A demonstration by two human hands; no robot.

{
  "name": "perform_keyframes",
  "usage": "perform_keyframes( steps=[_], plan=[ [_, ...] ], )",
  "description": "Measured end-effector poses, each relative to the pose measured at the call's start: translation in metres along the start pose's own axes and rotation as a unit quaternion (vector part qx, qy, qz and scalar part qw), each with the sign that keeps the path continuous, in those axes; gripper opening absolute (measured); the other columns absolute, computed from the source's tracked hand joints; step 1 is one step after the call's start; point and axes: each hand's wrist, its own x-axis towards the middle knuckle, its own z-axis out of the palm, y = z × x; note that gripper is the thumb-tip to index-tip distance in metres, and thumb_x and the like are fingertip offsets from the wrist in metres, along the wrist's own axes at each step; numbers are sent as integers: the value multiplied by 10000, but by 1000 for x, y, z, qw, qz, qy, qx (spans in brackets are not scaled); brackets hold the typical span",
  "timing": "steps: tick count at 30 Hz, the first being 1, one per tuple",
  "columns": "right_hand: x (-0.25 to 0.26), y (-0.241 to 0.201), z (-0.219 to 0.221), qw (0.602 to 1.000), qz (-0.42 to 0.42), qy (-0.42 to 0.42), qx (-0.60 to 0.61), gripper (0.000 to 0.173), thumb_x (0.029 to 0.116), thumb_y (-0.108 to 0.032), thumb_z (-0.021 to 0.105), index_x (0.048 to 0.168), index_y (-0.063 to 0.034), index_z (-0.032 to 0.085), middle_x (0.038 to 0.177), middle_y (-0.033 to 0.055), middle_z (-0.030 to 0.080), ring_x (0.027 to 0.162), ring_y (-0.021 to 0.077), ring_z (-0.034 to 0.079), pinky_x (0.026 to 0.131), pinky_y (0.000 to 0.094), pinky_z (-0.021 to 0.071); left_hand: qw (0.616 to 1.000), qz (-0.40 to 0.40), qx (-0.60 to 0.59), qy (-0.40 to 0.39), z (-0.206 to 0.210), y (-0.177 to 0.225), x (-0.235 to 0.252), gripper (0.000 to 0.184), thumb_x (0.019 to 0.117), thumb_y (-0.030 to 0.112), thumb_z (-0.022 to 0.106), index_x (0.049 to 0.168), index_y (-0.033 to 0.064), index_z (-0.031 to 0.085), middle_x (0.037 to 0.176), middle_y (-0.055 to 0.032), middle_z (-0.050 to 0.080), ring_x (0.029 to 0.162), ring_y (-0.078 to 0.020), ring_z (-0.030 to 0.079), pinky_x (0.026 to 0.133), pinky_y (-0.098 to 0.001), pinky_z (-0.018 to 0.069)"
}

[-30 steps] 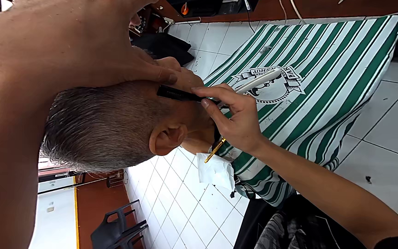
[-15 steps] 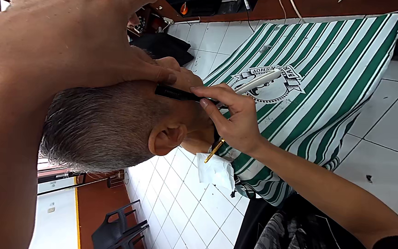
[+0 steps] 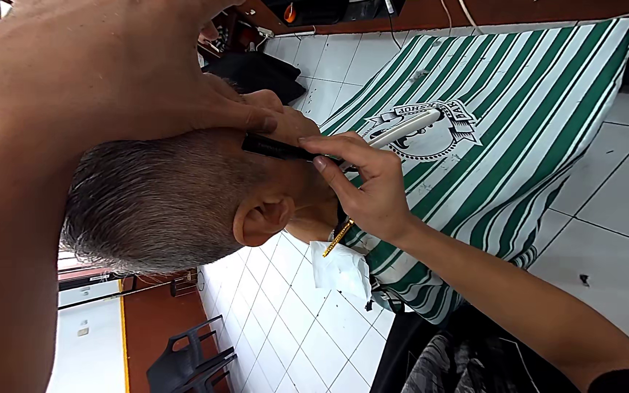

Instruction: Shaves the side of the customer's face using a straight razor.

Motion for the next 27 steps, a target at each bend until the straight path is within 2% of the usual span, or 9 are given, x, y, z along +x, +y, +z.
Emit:
perform_keyframes(
  steps=[3,5,9,11,13,17,21,24,27],
  plan=[
    [0,1,0,1000,-14,-7,9,233,956,75,589,1145,95,724,1177,194,728,1104,227,687,966,310,552,1000,3,-6,-8,1,-1,-2,716,718,872,608,1258,403,636,934,-44,676,847,-191,674,668,-562,508],
    [-1,1,-1,1000,-18,-11,10,233,947,84,588,1136,103,723,1174,201,726,1111,233,684,980,313,545,1000,10,-5,2,2,0,-2,710,711,860,625,1253,401,642,929,-43,677,839,-185,670,665,-551,508],
    [-1,1,-1,1000,-6,-6,4,231,961,67,589,1147,90,723,1169,192,725,1097,212,686,947,293,558,1000,0,13,0,1,1,-3,711,731,872,609,1265,404,636,959,-58,682,901,-226,679,685,-580,503],
    [-1,0,0,1000,4,-1,1,236,974,54,586,1168,81,718,1159,183,721,1079,196,681,923,276,560,1000,-7,13,-5,0,1,-3,701,730,884,597,1256,422,636,976,-41,686,922,-213,682,700,-579,512],
    [-1,1,0,1000,-3,-2,-1,235,968,61,589,1163,86,718,1158,184,724,1085,203,682,934,284,559,1000,10,10,12,1,0,-2,697,710,893,594,1240,444,641,964,-11,690,889,-167,677,696,-550,517],
    [-1,1,-1,1000,-16,-14,10,232,948,81,595,1140,100,725,1183,204,723,1116,238,685,970,311,555,999,31,-3,20,3,0,-2,695,714,859,626,1254,422,643,970,-34,691,882,-177,678,700,-555,514],
    [-1,0,-1,1000,-7,-5,7,222,959,70,593,1137,94,725,1174,200,723,1106,223,685,946,290,560,999,27,-4,15,1,2,-3,725,713,881,601,1264,412,639,972,-42,696,874,-196,681,696,-558,512],
    [0,-1,0,1000,7,3,3,232,971,59,589,1162,85,719,1157,185,724,1073,195,683,916,274,563,1000,18,9,16,0,3,-2,660,719,877,592,1219,451,651,933,15,694,835,-139,675,679,-516,523],
    [-1,1,0,1000,-8,1,-2,232,961,65,595,1154,89,721,1158,187,730,1079,206,689,934,287,559,1000,14,13,-1,0,2,-2,663,732,870,600,1228,431,639,947,11,681,865,-148,669,693,-524,515]
  ],
)
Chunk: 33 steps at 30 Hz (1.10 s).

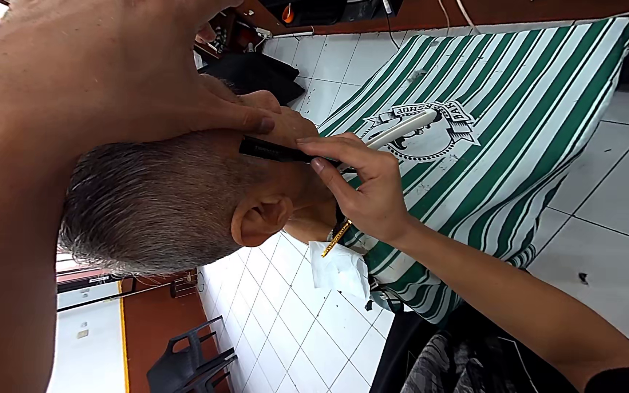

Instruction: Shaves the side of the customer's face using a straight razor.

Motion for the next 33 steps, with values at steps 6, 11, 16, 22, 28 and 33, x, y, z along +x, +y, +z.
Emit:
perform_keyframes(
  steps=[6,11,16,22,28,33],
  plan=[
    [0,1,-1,1000,-6,-14,13,245,953,79,588,1159,90,721,1198,197,720,1121,232,684,962,307,560,1000,-16,3,-9,2,-1,0,728,720,871,606,1273,397,626,916,-62,677,833,-226,678,651,-582,501],
    [0,0,0,1000,5,-4,11,242,967,68,588,1170,86,717,1181,187,723,1088,207,682,920,284,562,1000,7,-3,19,2,-3,1,675,716,866,602,1231,433,650,944,-9,690,866,-172,675,685,-554,507],
    [1,0,0,1000,-7,-5,5,238,955,81,589,1155,98,717,1169,196,725,1105,222,684,954,297,556,1000,-9,1,9,1,-1,1,676,704,875,621,1224,442,643,934,-3,680,852,-157,671,681,-532,513],
    [0,1,0,1000,-10,-9,15,238,947,83,591,1144,97,723,1184,206,721,1118,238,687,954,302,562,1000,-3,2,4,2,-1,0,711,721,853,611,1270,401,629,952,-49,682,870,-215,676,677,-571,503],
    [0,0,1,1000,15,9,22,235,969,64,589,1167,90,712,1185,191,718,1103,207,681,929,288,561,1000,-8,-13,0,-2,1,-2,628,772,812,616,1247,403,651,955,-28,690,878,-196,676,675,-548,503],
    [2,-1,1,1000,0,5,8,235,965,65,585,1156,75,722,1209,200,694,1136,217,667,932,288,568,998,-4,-30,-54,-5,-6,-1,658,786,792,645,1335,433,594,1041,-2,700,932,-134,680,731,-521,546]
  ],
)
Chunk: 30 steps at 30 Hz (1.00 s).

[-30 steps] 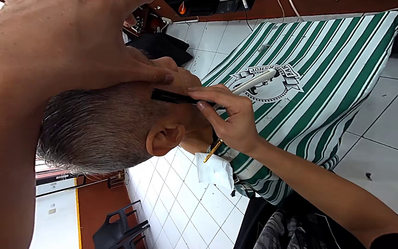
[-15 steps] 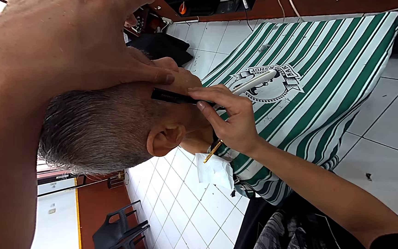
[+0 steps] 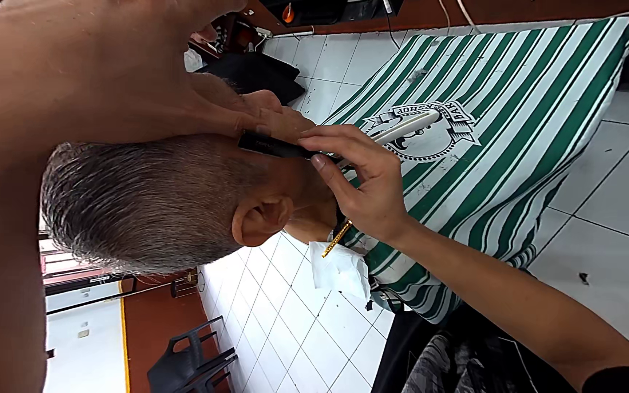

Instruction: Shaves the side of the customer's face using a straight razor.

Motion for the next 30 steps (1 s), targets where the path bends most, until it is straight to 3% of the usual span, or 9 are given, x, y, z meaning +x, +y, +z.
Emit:
perform_keyframes(
  steps=[6,14,17,19,22,24,30],
  plan=[
    [-1,2,-1,1000,1,-1,-7,237,956,69,587,1149,77,724,1205,191,709,1126,227,672,949,306,557,1000,-6,-20,-12,1,1,0,704,766,765,693,1367,416,576,1060,-17,700,927,-140,680,738,-522,553],
    [-2,0,-3,1000,16,6,-24,240,967,57,587,1166,61,722,1134,172,716,1054,181,672,875,261,561,999,17,-46,4,6,-2,3,582,738,673,749,1243,407,636,1000,69,700,884,-3,653,717,-333,569],
    [-2,0,-3,999,16,7,-29,231,969,57,586,1157,63,721,1136,169,719,1060,187,672,886,263,562,998,41,-43,14,6,-3,4,575,759,644,760,1242,354,646,983,39,693,872,-17,646,710,-335,557],
    [-2,1,-4,999,7,5,-31,234,964,64,580,1150,72,721,1146,166,728,1072,204,670,908,284,552,998,44,-40,14,6,-4,3,577,761,642,777,1242,344,665,1009,42,705,901,-8,648,740,-326,558],
    [-1,1,-5,1000,-1,1,-32,236,957,71,582,1147,77,722,1158,169,730,1084,220,673,918,296,553,999,33,-29,19,7,-4,5,552,718,664,786,1169,362,686,934,71,709,826,24,644,681,-284,551],
    [-1,2,-5,999,-9,-2,-30,237,948,77,585,1136,75,729,1164,171,730,1087,225,675,931,306,552,998,38,-42,2,5,-3,4,550,744,629,805,1191,336,675,951,69,700,847,26,637,697,-261,550],
    [-2,3,-5,1000,-14,-9,-21,244,934,87,582,1124,77,734,1177,181,726,1107,248,672,965,333,544,1000,-8,0,-11,8,-5,6,604,669,812,734,1135,431,684,891,124,716,794,64,635,681,-276,556]
  ],
)
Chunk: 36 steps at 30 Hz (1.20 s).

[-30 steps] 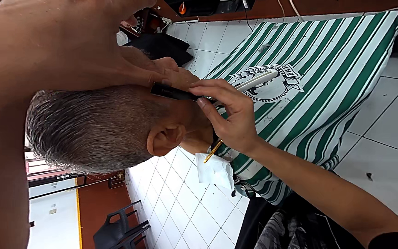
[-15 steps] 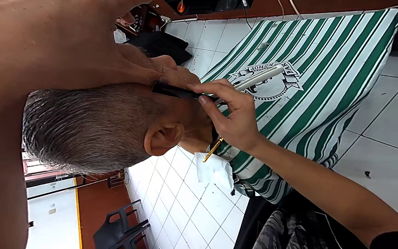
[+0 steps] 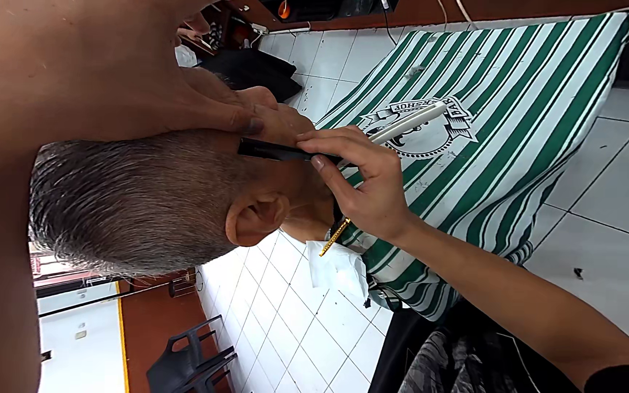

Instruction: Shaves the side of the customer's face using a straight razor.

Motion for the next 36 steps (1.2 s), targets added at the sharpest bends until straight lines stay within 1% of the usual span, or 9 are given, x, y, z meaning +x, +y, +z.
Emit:
perform_keyframes(
  steps=[5,11,16,19,23,28,31,34,36],
  plan=[
    [0,1,0,1000,16,9,-8,230,961,64,585,1142,76,726,1186,180,717,1113,226,674,932,299,563,999,-4,-24,25,6,-6,-1,538,717,706,762,1120,354,703,942,69,697,845,10,635,699,-319,545],
    [-2,2,0,1000,-3,-2,-1,235,937,80,590,1121,75,735,1190,187,718,1084,235,677,916,314,560,999,-20,-28,0,6,-6,-2,524,703,736,772,1070,367,714,899,115,721,802,55,636,670,-255,539],
    [-1,1,0,1000,15,6,-2,232,955,67,589,1140,75,729,1197,183,717,1095,223,676,932,312,553,999,13,-41,8,2,-3,-3,444,741,613,810,1085,347,719,891,104,723,793,55,639,655,-227,545],
    [-2,1,1,1000,18,3,1,234,959,67,586,1147,75,726,1203,184,712,1107,228,670,930,306,558,999,7,-32,39,7,-7,-2,513,704,656,796,1076,313,712,906,67,690,819,6,630,684,-296,535],
    [-3,1,1,1000,8,-7,2,236,948,72,585,1131,67,734,1203,186,710,1088,226,676,898,306,567,1000,-9,-16,16,6,-8,-1,621,678,790,756,1115,352,701,942,87,715,850,27,648,706,-300,558],
    [-4,1,1,1000,7,-9,7,229,945,76,589,1124,74,732,1205,192,704,1093,224,676,901,299,572,999,20,-25,20,5,-5,-4,586,689,741,775,1142,380,690,944,106,714,856,38,648,714,-296,567],
    [-3,1,0,1000,21,-4,20,228,956,68,590,1139,72,726,1213,192,701,1121,218,676,910,294,575,999,23,-36,31,6,-4,-5,515,714,648,800,1112,335,706,909,70,702,817,2,640,673,-308,547],
    [-3,5,-1,998,37,23,48,225,966,68,588,1156,94,706,1209,203,695,1131,203,674,925,279,570,999,21,-33,3,4,-3,-5,573,760,644,774,1243,359,656,975,52,713,881,-25,659,724,-358,561],
    [-3,7,-1,998,32,25,47,224,961,74,588,1149,94,707,1210,205,690,1115,194,676,903,266,574,1000,21,-19,-1,4,-1,-3,629,738,703,766,1267,390,632,991,56,727,893,-23,676,723,-356,575]
  ],
)
